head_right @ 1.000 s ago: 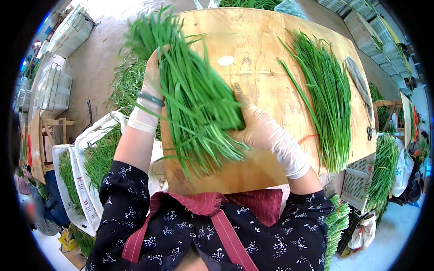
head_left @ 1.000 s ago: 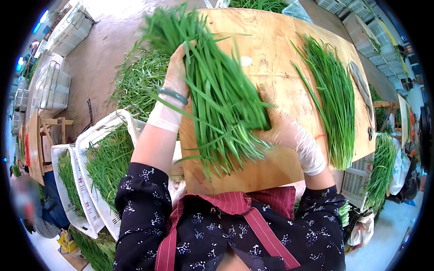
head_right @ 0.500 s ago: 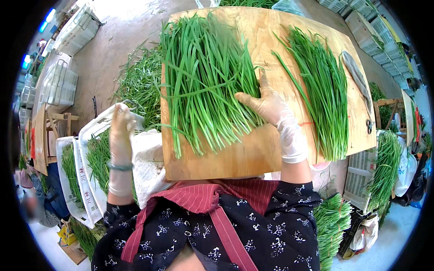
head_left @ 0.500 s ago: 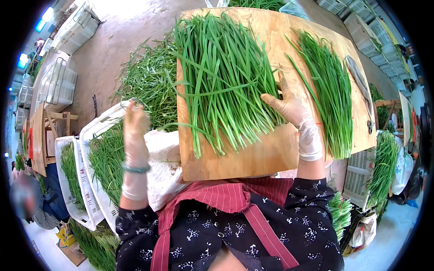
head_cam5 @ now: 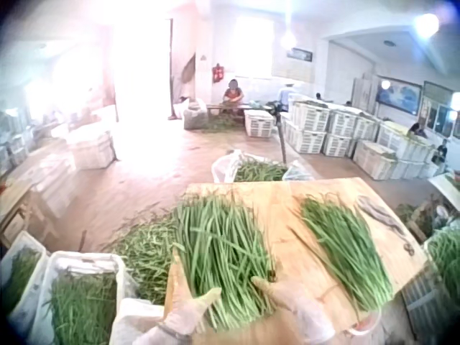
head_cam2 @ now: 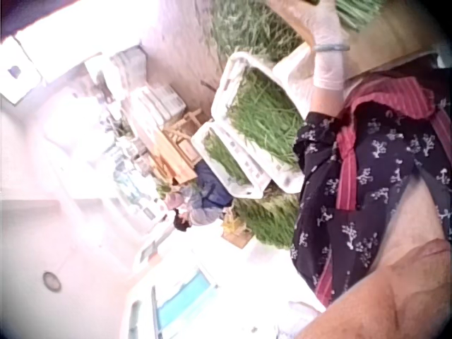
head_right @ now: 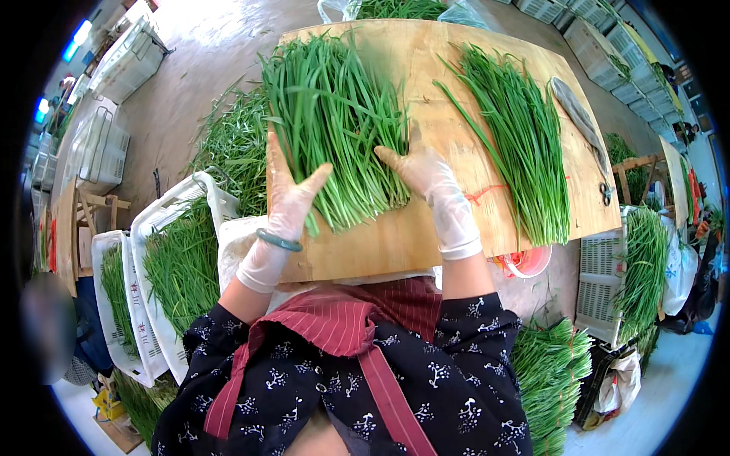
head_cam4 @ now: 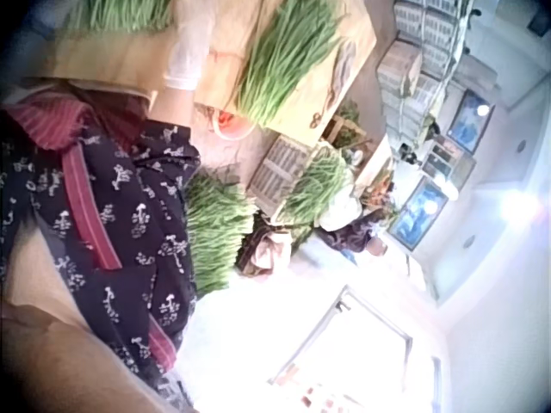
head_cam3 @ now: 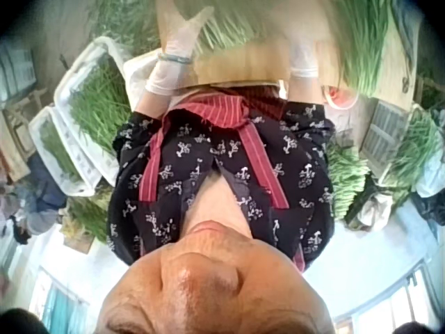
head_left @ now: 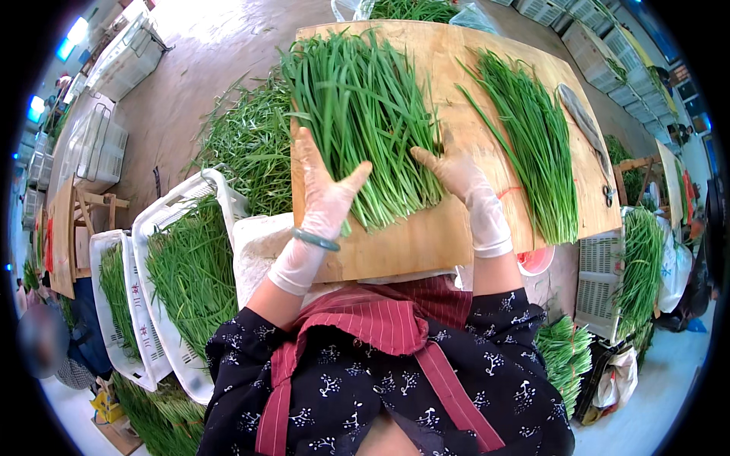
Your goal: The person bundles long green vegetables by hand and secures them with a red tie on a wooden table before placing the bundle into a white crate.
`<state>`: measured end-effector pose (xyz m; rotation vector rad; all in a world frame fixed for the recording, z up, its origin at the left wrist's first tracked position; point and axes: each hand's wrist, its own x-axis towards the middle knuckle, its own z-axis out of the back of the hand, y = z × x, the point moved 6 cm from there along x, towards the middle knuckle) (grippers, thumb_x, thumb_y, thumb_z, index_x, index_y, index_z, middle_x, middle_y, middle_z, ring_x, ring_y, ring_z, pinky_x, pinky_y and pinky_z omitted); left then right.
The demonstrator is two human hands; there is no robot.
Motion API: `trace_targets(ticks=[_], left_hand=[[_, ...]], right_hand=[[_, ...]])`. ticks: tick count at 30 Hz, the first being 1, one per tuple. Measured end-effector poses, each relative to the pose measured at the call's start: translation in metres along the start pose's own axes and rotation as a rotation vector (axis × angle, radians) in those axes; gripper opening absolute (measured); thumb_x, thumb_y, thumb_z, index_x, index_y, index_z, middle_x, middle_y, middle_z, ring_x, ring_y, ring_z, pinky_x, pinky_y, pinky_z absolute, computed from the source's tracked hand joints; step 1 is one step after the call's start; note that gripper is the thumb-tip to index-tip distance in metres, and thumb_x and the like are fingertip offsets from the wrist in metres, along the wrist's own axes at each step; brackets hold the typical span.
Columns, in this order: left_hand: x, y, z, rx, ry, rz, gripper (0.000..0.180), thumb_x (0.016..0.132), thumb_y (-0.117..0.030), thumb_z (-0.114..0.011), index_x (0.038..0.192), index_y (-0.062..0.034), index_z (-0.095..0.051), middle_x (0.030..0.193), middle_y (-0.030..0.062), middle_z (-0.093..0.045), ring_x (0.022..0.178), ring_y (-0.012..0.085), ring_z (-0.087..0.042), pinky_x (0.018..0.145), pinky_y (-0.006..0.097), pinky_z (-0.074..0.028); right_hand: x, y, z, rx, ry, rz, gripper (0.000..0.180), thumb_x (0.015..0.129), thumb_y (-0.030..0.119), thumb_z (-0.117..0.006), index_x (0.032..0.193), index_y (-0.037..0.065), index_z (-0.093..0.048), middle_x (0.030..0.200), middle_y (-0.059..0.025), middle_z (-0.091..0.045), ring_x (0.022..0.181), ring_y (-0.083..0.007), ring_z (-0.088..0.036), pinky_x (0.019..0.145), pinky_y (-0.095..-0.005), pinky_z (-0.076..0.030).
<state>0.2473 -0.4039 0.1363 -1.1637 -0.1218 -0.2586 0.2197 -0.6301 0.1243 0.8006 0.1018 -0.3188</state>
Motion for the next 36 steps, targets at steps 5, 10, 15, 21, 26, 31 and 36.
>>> trace_targets(ticks=[5, 10, 15, 21, 26, 31, 36], left_hand=[[0.016, 0.007, -0.03, 0.305, 0.021, 0.176, 0.12, 0.056, -0.031, -0.079, 0.14, -0.0167, 0.005, 0.141, 0.0289, -0.001, 0.13, 0.0416, -0.014, 0.106, 0.042, -0.019], [0.009, 0.028, -0.014, -0.051, -0.157, 0.046, 0.102, 0.059, 0.0, -0.064, 0.141, -0.0145, -0.005, 0.143, 0.0218, -0.009, 0.132, 0.0318, -0.014, 0.106, 0.032, -0.017], [0.006, 0.012, -0.005, -0.006, -0.129, 0.075, 0.103, 0.062, 0.0, -0.064, 0.14, -0.0111, 0.002, 0.145, 0.0181, -0.005, 0.134, 0.0306, -0.006, 0.108, 0.033, -0.009], [0.012, 0.009, -0.021, 0.282, -0.081, 0.08, 0.124, 0.055, -0.024, -0.08, 0.139, -0.0165, 0.011, 0.14, 0.0312, 0.003, 0.131, 0.0433, -0.006, 0.106, 0.041, -0.016], [0.011, 0.018, -0.024, 0.292, -0.086, 0.073, 0.115, 0.057, -0.01, -0.073, 0.14, -0.0164, 0.006, 0.142, 0.0274, 0.0, 0.132, 0.0404, -0.008, 0.107, 0.04, -0.015], [0.004, 0.02, -0.009, 0.117, -0.149, 0.079, 0.107, 0.06, -0.001, -0.066, 0.141, -0.0164, 0.003, 0.143, 0.0233, -0.001, 0.134, 0.0342, -0.005, 0.108, 0.037, -0.01], [0.002, 0.019, -0.01, 0.073, -0.139, 0.127, 0.105, 0.065, -0.002, -0.067, 0.141, -0.0166, 0.004, 0.144, 0.0224, 0.001, 0.134, 0.0338, -0.003, 0.108, 0.037, -0.009]], right_hand=[[0.021, 0.032, -0.014, -0.057, -0.081, 0.081, 0.085, 0.078, 0.046, -0.055, 0.138, 0.005, -0.011, 0.118, -0.0283, -0.047, 0.11, -0.0371, -0.048, 0.093, -0.0368, -0.037], [0.038, -0.023, -0.002, 0.042, -0.205, -0.099, 0.072, 0.082, 0.034, -0.052, 0.138, 0.009, -0.016, 0.117, -0.0249, -0.051, 0.109, -0.0367, -0.049, 0.093, -0.0361, -0.037], [0.015, -0.015, 0.024, -0.097, -0.422, 0.011, 0.073, 0.08, 0.036, -0.057, 0.138, 0.013, -0.019, 0.125, -0.0218, -0.045, 0.111, -0.0373, -0.047, 0.091, -0.0386, -0.039], [-0.03, 0.049, 0.014, -0.58, -0.405, 0.255, 0.062, 0.071, 0.038, -0.066, 0.122, 0.014, -0.04, 0.108, -0.0137, -0.051, 0.092, -0.0285, -0.055, 0.077, -0.039, -0.047], [-0.012, 0.006, -0.01, -0.285, -0.393, 0.107, 0.056, 0.074, 0.025, -0.06, 0.124, 0.013, -0.038, 0.107, -0.0151, -0.053, 0.094, -0.0323, -0.055, 0.076, -0.0421, -0.046], [-0.011, -0.016, -0.003, -0.142, -0.435, 0.014, 0.051, 0.076, 0.02, -0.06, 0.122, 0.01, -0.039, 0.107, -0.0165, -0.055, 0.094, -0.0329, -0.056, 0.078, -0.0401, -0.045], [-0.044, 0.017, 0.02, -0.314, -0.682, 0.29, 0.045, 0.074, 0.042, -0.062, 0.104, 0.01, -0.053, 0.088, -0.0138, -0.058, 0.078, -0.031, -0.058, 0.069, -0.0404, -0.046]])
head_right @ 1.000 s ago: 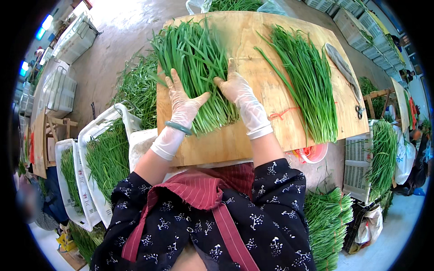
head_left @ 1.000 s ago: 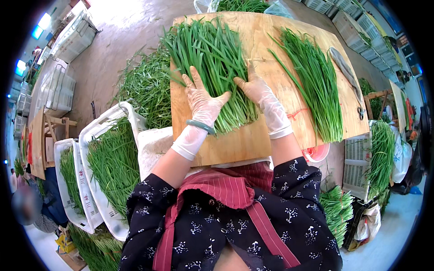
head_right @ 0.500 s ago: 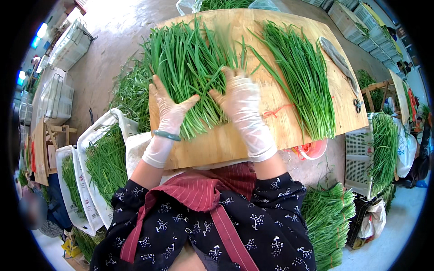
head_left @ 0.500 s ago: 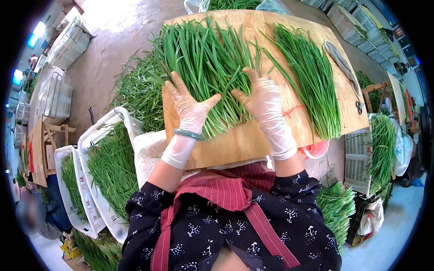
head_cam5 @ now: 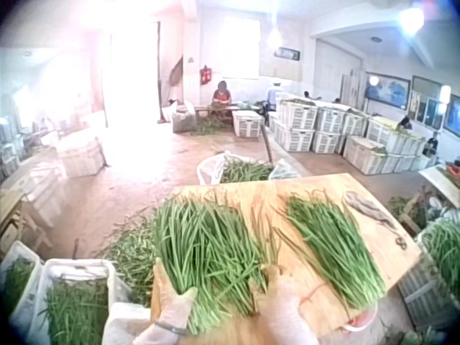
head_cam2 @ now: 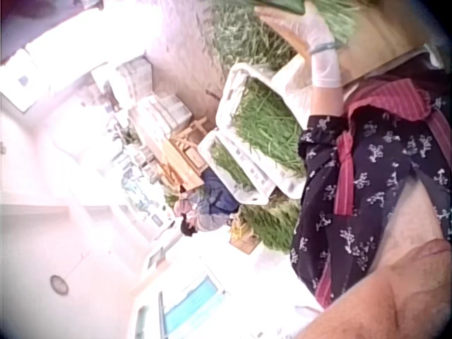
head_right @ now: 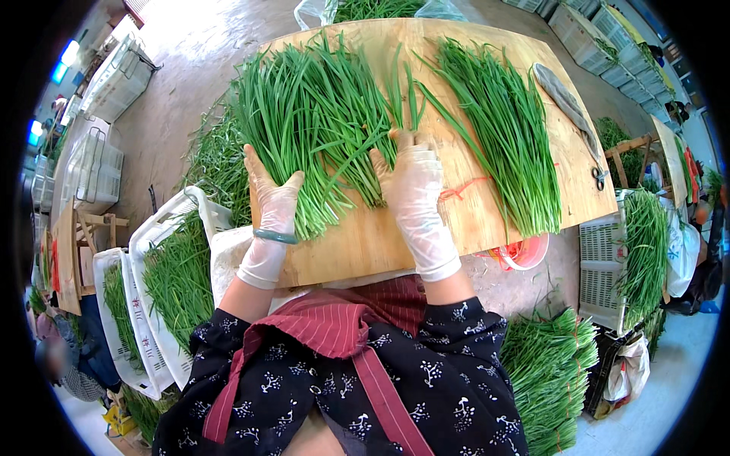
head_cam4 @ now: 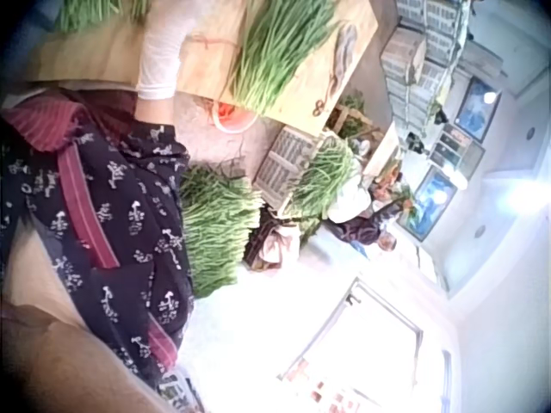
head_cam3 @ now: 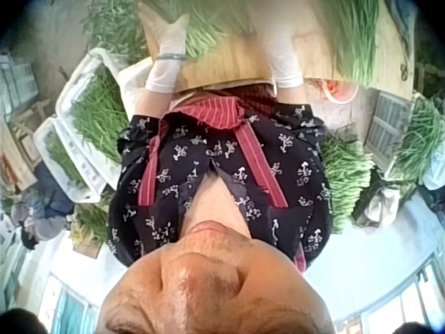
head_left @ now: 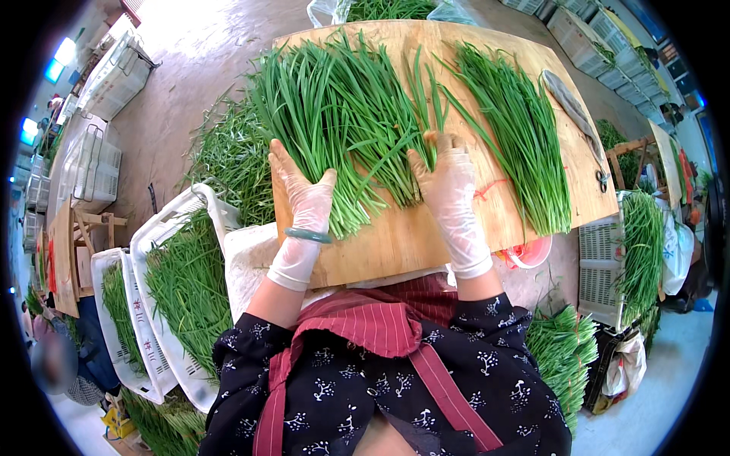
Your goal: The person bundles long green vegetables by hand and secures them with a red tie on a wooden table before placing the bundle into a white crate.
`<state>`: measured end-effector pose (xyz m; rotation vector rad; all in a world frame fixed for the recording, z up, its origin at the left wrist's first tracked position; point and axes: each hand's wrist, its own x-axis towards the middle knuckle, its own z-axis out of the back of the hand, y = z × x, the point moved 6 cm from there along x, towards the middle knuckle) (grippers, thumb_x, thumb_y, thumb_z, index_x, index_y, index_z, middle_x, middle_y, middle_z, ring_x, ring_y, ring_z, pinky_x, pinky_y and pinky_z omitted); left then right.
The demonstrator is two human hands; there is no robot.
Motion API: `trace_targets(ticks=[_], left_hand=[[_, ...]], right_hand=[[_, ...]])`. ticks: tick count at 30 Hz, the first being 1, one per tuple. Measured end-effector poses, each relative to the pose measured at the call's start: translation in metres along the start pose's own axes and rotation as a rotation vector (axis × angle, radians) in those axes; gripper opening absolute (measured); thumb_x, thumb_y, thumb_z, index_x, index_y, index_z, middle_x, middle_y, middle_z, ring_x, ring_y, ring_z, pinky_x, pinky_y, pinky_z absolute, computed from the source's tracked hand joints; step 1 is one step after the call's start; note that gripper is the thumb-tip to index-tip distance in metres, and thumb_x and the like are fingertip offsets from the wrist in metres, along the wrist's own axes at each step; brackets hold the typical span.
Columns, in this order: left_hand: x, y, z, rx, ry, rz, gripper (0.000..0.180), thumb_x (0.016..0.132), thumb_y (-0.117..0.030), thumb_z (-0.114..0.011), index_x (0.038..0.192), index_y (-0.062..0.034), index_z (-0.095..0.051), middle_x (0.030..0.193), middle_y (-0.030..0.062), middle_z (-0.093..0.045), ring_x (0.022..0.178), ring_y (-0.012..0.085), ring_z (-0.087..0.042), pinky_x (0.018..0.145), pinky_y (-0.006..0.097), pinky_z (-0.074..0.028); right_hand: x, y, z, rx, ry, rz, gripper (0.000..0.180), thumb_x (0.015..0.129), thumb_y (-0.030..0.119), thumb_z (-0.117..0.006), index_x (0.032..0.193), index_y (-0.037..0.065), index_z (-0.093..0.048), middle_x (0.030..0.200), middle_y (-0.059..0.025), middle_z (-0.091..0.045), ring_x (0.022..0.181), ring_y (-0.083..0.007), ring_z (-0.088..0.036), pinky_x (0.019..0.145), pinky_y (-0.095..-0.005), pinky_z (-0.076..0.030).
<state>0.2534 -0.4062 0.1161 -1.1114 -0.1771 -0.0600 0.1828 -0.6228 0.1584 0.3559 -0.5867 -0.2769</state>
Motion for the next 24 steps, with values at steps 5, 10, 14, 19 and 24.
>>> trace_targets(ticks=[5, 10, 14, 19, 24], left_hand=[[0.005, 0.005, -0.005, 0.093, 0.02, -0.054, 0.111, 0.063, -0.021, -0.074, 0.14, -0.0168, 0.004, 0.141, 0.0278, 0.004, 0.132, 0.0394, -0.003, 0.107, 0.041, -0.012], [0.005, -0.007, -0.023, 0.166, 0.09, -0.039, 0.124, 0.051, -0.032, -0.082, 0.141, -0.0165, 0.002, 0.139, 0.0325, 0.002, 0.13, 0.0446, -0.008, 0.105, 0.043, -0.017], [0.005, 0.0, -0.014, 0.234, 0.072, -0.032, 0.119, 0.054, -0.026, -0.08, 0.141, -0.0167, 0.0, 0.14, 0.0302, -0.002, 0.129, 0.0435, -0.012, 0.105, 0.043, -0.02], [0.002, -0.002, -0.019, 0.222, 0.053, -0.001, 0.112, 0.058, -0.017, -0.076, 0.141, -0.0172, 0.0, 0.141, 0.0268, -0.003, 0.13, 0.0416, -0.013, 0.105, 0.042, -0.02], [0.001, 0.005, -0.014, 0.072, -0.02, -0.074, 0.109, 0.058, -0.012, -0.071, 0.141, -0.0154, -0.001, 0.142, 0.0248, -0.002, 0.131, 0.0386, -0.011, 0.106, 0.041, -0.018]], right_hand=[[-0.02, 0.04, -0.021, -0.282, 0.324, 0.109, 0.025, 0.073, 0.035, -0.062, 0.08, 0.011, -0.058, 0.073, -0.0064, -0.058, 0.069, -0.0214, -0.06, 0.059, -0.0342, -0.046], [-0.04, 0.076, -0.049, -0.17, 0.395, 0.381, 0.017, 0.074, 0.02, -0.059, 0.086, 0.009, -0.056, 0.08, -0.0111, -0.056, 0.069, -0.0284, -0.058, 0.061, -0.0399, -0.045], [-0.031, 0.06, -0.02, 0.334, 0.415, 0.295, 0.019, 0.078, 0.021, -0.06, 0.09, 0.007, -0.061, 0.082, -0.0123, -0.061, 0.073, -0.0284, -0.06, 0.064, -0.0382, -0.048], [0.005, 0.017, -0.004, -0.099, 0.223, -0.008, 0.025, 0.076, 0.027, -0.06, 0.095, 0.01, -0.061, 0.081, -0.0133, -0.062, 0.076, -0.0291, -0.06, 0.068, -0.0371, -0.048], [-0.006, -0.048, -0.041, 0.202, 0.224, -0.386, 0.03, 0.079, 0.023, -0.06, 0.104, 0.006, -0.057, 0.083, -0.0143, -0.063, 0.073, -0.0255, -0.061, 0.068, -0.0333, -0.047]])
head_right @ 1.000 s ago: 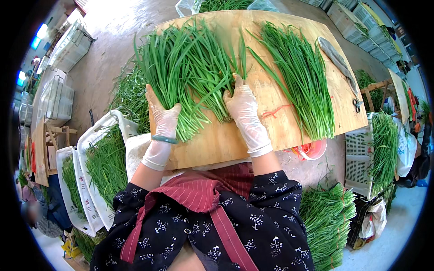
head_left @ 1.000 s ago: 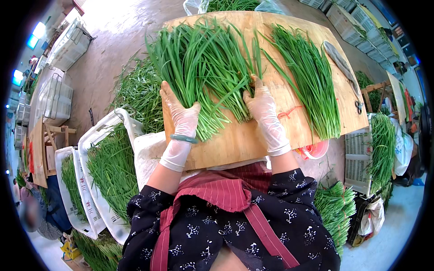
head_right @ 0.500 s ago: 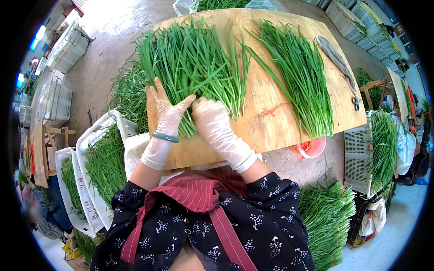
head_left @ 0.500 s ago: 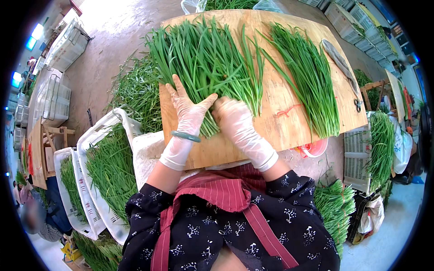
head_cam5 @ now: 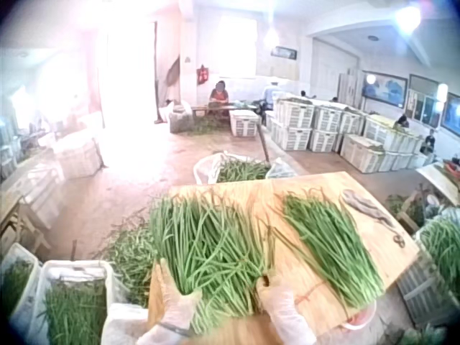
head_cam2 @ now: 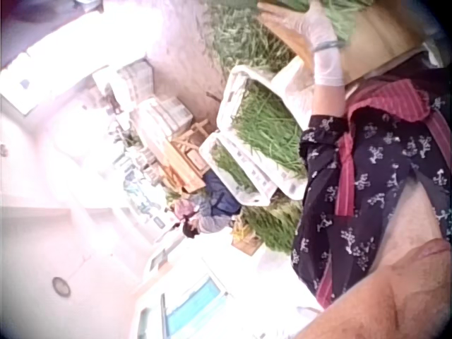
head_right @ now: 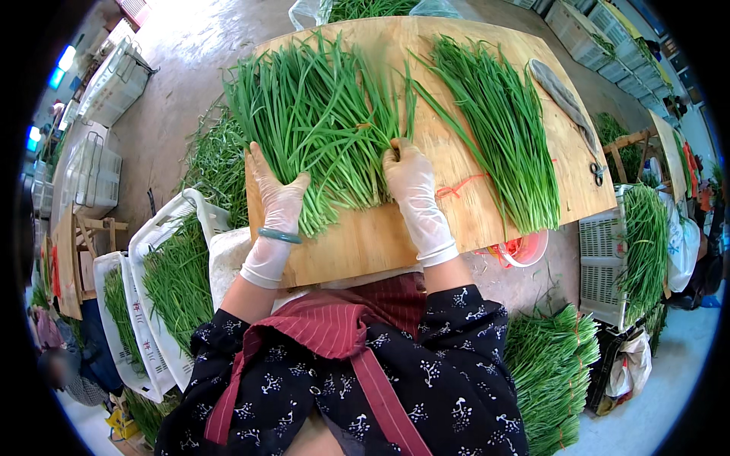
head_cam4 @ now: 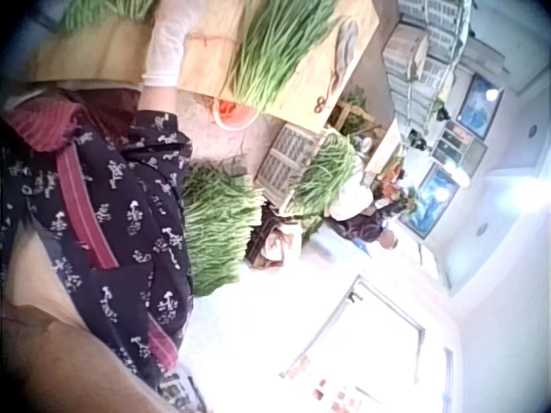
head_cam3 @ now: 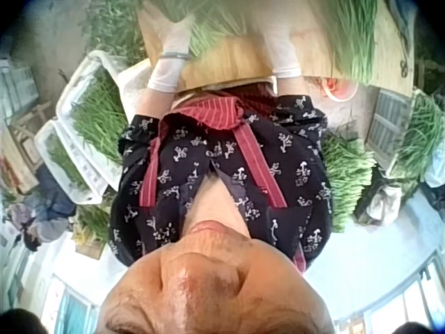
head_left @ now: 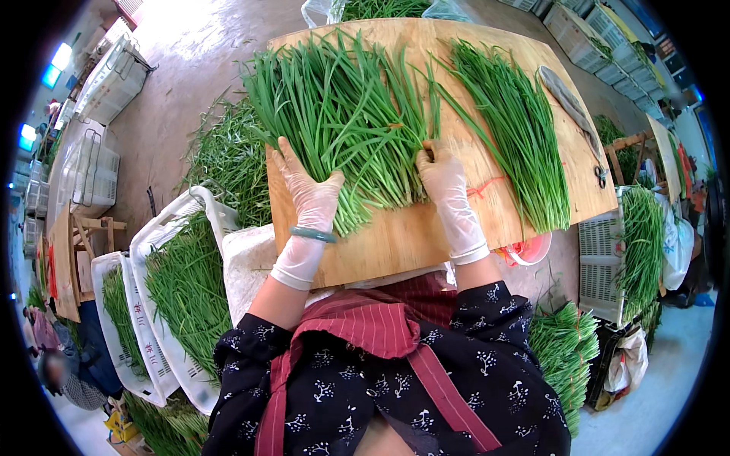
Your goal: The person bundles long green vegetables by hand and secures them with a red tie on a wooden table before placing the bundle into a white crate.
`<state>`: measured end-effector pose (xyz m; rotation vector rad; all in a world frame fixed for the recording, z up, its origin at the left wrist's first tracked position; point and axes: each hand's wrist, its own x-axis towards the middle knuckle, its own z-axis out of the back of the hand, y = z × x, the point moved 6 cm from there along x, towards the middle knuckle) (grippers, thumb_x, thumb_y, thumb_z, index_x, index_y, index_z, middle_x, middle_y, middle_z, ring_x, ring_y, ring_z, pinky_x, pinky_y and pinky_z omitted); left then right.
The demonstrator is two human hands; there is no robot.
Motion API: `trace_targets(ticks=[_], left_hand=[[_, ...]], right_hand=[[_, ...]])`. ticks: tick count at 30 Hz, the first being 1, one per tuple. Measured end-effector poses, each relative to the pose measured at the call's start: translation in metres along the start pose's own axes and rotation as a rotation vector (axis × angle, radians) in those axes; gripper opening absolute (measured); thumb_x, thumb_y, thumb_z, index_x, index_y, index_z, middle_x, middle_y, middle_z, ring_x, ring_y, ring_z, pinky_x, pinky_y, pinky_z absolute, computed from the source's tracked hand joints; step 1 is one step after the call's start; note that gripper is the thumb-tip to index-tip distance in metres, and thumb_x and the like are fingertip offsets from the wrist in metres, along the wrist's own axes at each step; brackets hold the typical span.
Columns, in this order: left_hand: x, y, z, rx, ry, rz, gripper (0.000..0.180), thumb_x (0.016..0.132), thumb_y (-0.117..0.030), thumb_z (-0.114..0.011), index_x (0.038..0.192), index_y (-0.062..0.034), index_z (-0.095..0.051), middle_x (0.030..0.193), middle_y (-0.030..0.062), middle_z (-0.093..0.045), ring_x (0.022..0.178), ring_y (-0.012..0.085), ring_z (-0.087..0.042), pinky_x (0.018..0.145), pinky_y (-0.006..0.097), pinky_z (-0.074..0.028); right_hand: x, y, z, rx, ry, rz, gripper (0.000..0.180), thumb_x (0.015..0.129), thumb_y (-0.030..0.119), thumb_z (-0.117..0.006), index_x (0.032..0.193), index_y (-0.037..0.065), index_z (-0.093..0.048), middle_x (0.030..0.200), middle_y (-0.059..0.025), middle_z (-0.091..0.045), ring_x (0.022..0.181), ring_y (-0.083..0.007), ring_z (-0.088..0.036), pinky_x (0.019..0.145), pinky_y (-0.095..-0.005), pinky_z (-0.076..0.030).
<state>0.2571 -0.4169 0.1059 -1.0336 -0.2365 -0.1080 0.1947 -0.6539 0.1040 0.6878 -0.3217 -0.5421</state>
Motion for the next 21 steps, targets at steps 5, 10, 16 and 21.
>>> trace_targets(ticks=[5, 10, 16, 21], left_hand=[[0.001, 0.0, -0.001, 0.044, 0.029, 0.039, 0.112, 0.057, -0.012, -0.073, 0.141, -0.0153, 0.001, 0.142, 0.0261, 0.001, 0.132, 0.0385, -0.007, 0.107, 0.041, -0.016], [0.004, -0.007, 0.0, 0.143, 0.085, 0.033, 0.117, 0.057, -0.021, -0.077, 0.14, -0.0164, 0.004, 0.141, 0.028, 0.003, 0.131, 0.0413, -0.006, 0.106, 0.042, -0.016], [0.006, -0.019, 0.008, 0.216, 0.052, -0.067, 0.116, 0.058, -0.035, -0.079, 0.141, -0.016, 0.0, 0.14, 0.0303, 0.001, 0.132, 0.0415, -0.006, 0.106, 0.044, -0.015], [0.003, -0.032, 0.024, 0.366, 0.017, -0.205, 0.103, 0.066, -0.039, -0.072, 0.141, -0.016, -0.005, 0.14, 0.0298, -0.004, 0.13, 0.0442, -0.009, 0.105, 0.047, -0.016]], right_hand=[[-0.003, 0.002, 0.006, 0.165, -0.043, 0.087, 0.03, 0.08, 0.02, -0.06, 0.105, 0.006, -0.056, 0.084, -0.0128, -0.062, 0.075, -0.0269, -0.059, 0.069, -0.0351, -0.046], [0.002, 0.053, 0.04, -0.164, -0.236, 0.341, 0.039, 0.076, 0.031, -0.063, 0.109, 0.011, -0.054, 0.093, -0.0152, -0.061, 0.086, -0.0312, -0.059, 0.073, -0.0398, -0.045], [0.051, 0.041, -0.001, -0.286, 0.218, 0.105, 0.038, 0.078, 0.034, -0.059, 0.11, 0.013, -0.054, 0.084, -0.0116, -0.063, 0.08, -0.0289, -0.061, 0.072, -0.0404, -0.046], [0.045, 0.018, 0.011, 0.139, -0.02, 0.004, 0.034, 0.081, 0.021, -0.058, 0.112, 0.009, -0.052, 0.073, -0.0091, -0.061, 0.068, -0.0223, -0.059, 0.065, -0.0334, -0.045]])
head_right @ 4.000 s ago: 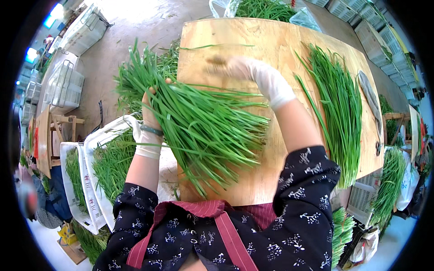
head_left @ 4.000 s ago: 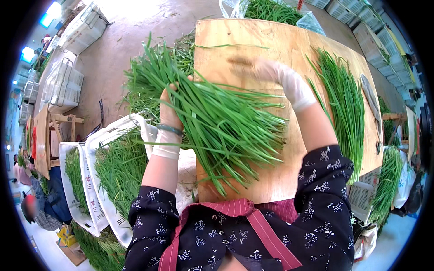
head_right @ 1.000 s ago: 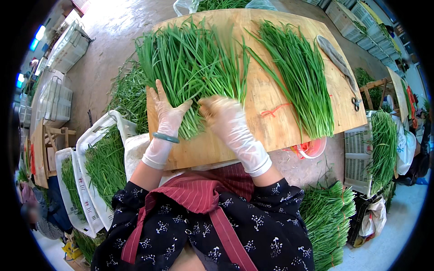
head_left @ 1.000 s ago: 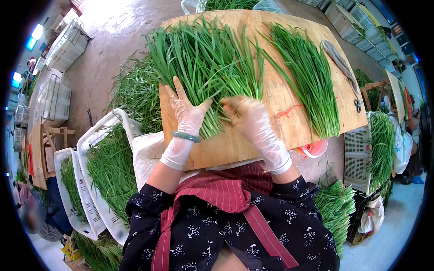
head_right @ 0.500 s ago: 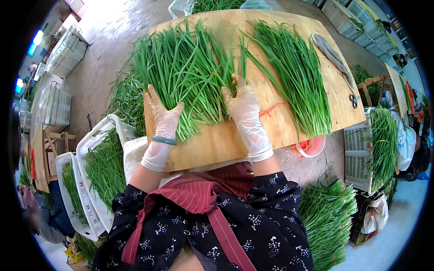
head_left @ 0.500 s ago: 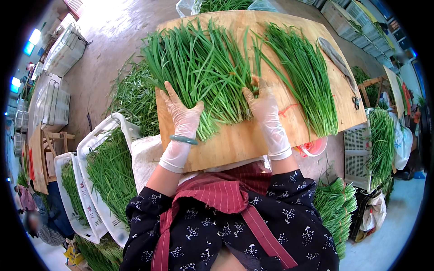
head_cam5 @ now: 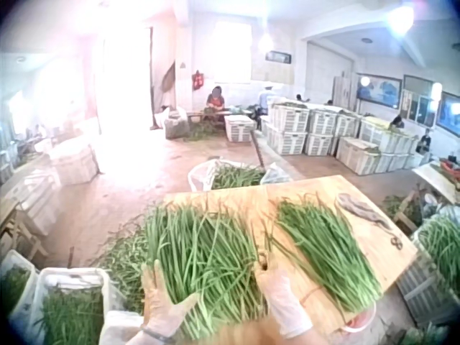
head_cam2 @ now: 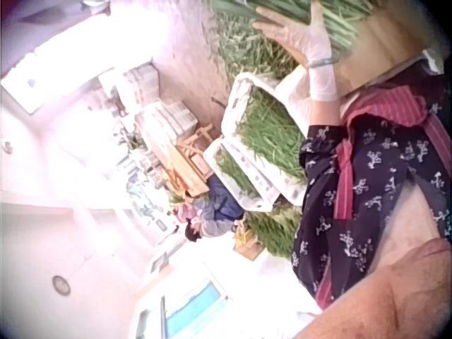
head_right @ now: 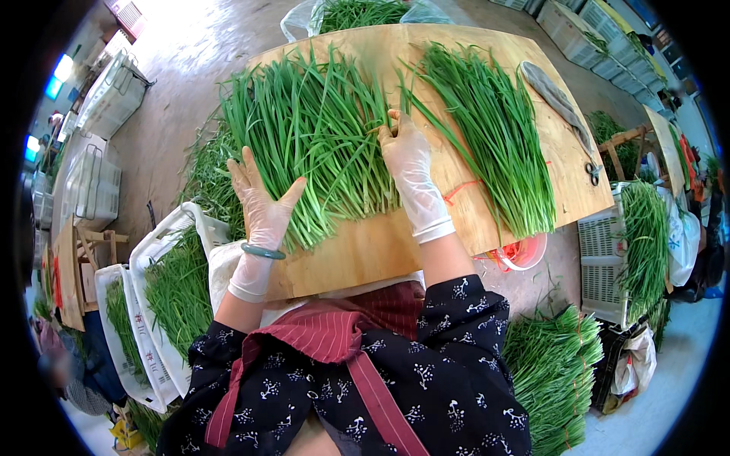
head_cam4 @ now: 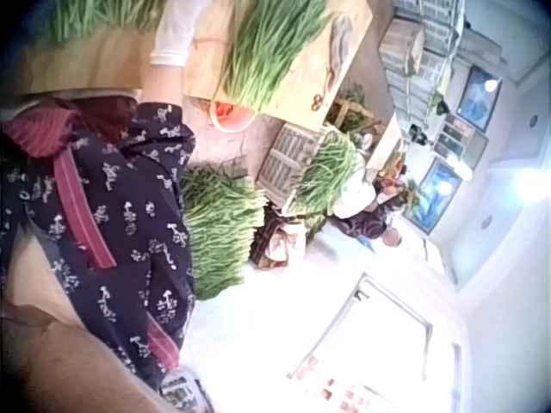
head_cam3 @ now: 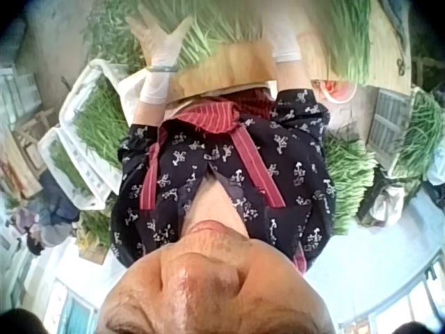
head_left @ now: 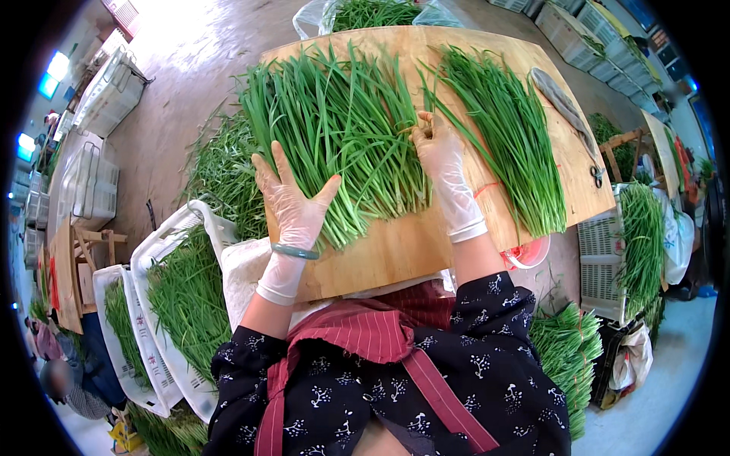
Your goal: The person bundles long green vegetables by hand and secures them with a red tie on a wooden table before placing the bundle into a white crate.
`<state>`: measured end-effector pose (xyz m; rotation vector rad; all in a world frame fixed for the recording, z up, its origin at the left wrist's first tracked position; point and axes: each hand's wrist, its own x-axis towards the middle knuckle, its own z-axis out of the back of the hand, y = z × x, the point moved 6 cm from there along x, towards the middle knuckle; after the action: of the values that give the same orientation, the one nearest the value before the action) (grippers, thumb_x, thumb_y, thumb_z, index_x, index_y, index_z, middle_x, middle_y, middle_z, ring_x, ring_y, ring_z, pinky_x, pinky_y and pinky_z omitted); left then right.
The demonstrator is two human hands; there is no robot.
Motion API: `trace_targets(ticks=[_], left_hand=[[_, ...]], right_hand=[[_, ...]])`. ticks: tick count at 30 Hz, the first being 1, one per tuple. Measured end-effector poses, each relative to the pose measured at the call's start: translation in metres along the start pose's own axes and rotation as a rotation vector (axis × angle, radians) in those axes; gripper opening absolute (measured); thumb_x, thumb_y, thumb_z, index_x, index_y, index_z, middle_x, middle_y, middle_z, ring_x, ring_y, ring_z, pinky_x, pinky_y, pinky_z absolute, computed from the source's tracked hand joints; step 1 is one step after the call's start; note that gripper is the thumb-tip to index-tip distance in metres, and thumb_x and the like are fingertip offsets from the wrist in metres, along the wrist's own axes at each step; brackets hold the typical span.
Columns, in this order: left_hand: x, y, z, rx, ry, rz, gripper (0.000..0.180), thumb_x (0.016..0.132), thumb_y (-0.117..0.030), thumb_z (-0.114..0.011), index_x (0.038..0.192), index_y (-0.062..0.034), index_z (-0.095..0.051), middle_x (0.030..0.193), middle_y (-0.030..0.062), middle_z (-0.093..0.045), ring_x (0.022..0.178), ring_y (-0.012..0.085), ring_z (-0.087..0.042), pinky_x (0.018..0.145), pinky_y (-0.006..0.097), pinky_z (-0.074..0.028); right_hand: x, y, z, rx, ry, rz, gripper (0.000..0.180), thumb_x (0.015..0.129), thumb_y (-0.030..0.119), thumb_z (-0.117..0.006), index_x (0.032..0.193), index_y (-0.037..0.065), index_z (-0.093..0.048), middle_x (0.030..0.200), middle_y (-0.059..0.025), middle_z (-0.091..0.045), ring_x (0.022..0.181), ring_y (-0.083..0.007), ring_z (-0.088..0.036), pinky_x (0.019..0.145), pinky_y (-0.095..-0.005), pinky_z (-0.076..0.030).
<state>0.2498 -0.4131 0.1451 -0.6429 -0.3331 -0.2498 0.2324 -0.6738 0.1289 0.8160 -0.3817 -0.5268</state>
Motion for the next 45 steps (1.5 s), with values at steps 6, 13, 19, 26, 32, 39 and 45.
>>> trace_targets(ticks=[6, 13, 19, 26, 32, 39, 45], left_hand=[[-0.001, -0.045, 0.0, 0.055, 0.056, -0.404, 0.065, 0.072, -0.029, -0.067, 0.13, -0.0195, -0.04, 0.142, 0.018, -0.017, 0.127, 0.043, -0.018, 0.105, 0.048, -0.015], [-0.006, -0.058, -0.038, 0.046, 0.258, -0.583, 0.042, 0.075, -0.028, -0.061, 0.115, -0.0154, -0.054, 0.137, 0.0134, -0.03, 0.125, 0.0379, -0.024, 0.104, 0.049, -0.015], [-0.004, -0.046, -0.041, 0.097, 0.141, -0.437, 0.056, 0.074, -0.03, -0.063, 0.124, -0.0111, -0.046, 0.137, 0.0185, -0.026, 0.124, 0.0411, -0.022, 0.104, 0.05, -0.015], [-0.007, -0.069, -0.026, 0.186, 0.102, -0.558, 0.051, 0.073, -0.025, -0.062, 0.121, -0.0151, -0.049, 0.135, 0.0175, -0.029, 0.122, 0.0383, -0.026, 0.103, 0.052, -0.017], [-0.021, -0.093, -0.045, 0.005, 0.364, -0.848, 0.041, 0.073, -0.021, -0.06, 0.113, -0.0155, -0.054, 0.113, 0.0126, -0.046, 0.108, 0.0317, -0.04, 0.1, 0.048, -0.026], [-0.029, -0.093, -0.059, 0.037, 0.478, -0.886, 0.04, 0.077, -0.021, -0.056, 0.116, -0.0242, -0.054, 0.108, 0.0121, -0.049, 0.105, 0.0296, -0.044, 0.098, 0.048, -0.029], [-0.029, -0.095, -0.059, 0.049, 0.463, -0.909, 0.039, 0.076, -0.022, -0.056, 0.114, -0.0254, -0.056, 0.112, 0.012, -0.047, 0.106, 0.03, -0.043, 0.097, 0.049, -0.03]], right_hand=[[0.002, -0.029, -0.008, 0.517, -0.036, 0.007, 0.037, 0.082, 0.006, -0.056, 0.118, 0.005, -0.047, 0.079, -0.0028, -0.058, 0.067, -0.0102, -0.052, 0.063, -0.0226, -0.043], [-0.008, -0.013, 0.01, 0.977, 0.105, 0.049, 0.053, 0.083, -0.002, -0.053, 0.131, 0.004, -0.033, 0.096, -0.005, -0.055, 0.074, -0.0097, -0.052, 0.068, -0.0212, -0.045], [-0.018, -0.021, 0.016, 0.61, -0.049, 0.234, 0.074, 0.076, -0.005, -0.058, 0.137, 0.004, -0.016, 0.127, -0.0152, -0.041, 0.093, -0.0192, -0.054, 0.078, -0.0306, -0.046], [-0.01, 0.037, 0.038, -0.428, -0.311, 0.586, 0.056, 0.072, 0.022, -0.068, 0.124, 0.02, -0.046, 0.128, -0.0105, -0.042, 0.114, -0.0281, -0.043, 0.094, -0.0427, -0.033], [0.033, 0.036, -0.01, -1.116, 0.154, 0.351, 0.029, 0.075, 0.039, -0.061, 0.095, 0.019, -0.065, 0.112, -0.0046, -0.057, 0.112, -0.0255, -0.048, 0.104, -0.0475, -0.016], [0.045, 0.042, 0.036, -0.674, -0.149, 0.354, 0.014, 0.076, 0.03, -0.059, 0.08, 0.019, -0.067, 0.094, -0.0004, -0.064, 0.096, -0.0197, -0.055, 0.094, -0.0442, -0.028], [0.036, 0.055, -0.004, -0.686, 0.213, 0.601, 0.013, 0.077, 0.031, -0.061, 0.089, 0.027, -0.067, 0.124, 0.0025, -0.049, 0.119, -0.0251, -0.039, 0.101, -0.048, -0.02]])
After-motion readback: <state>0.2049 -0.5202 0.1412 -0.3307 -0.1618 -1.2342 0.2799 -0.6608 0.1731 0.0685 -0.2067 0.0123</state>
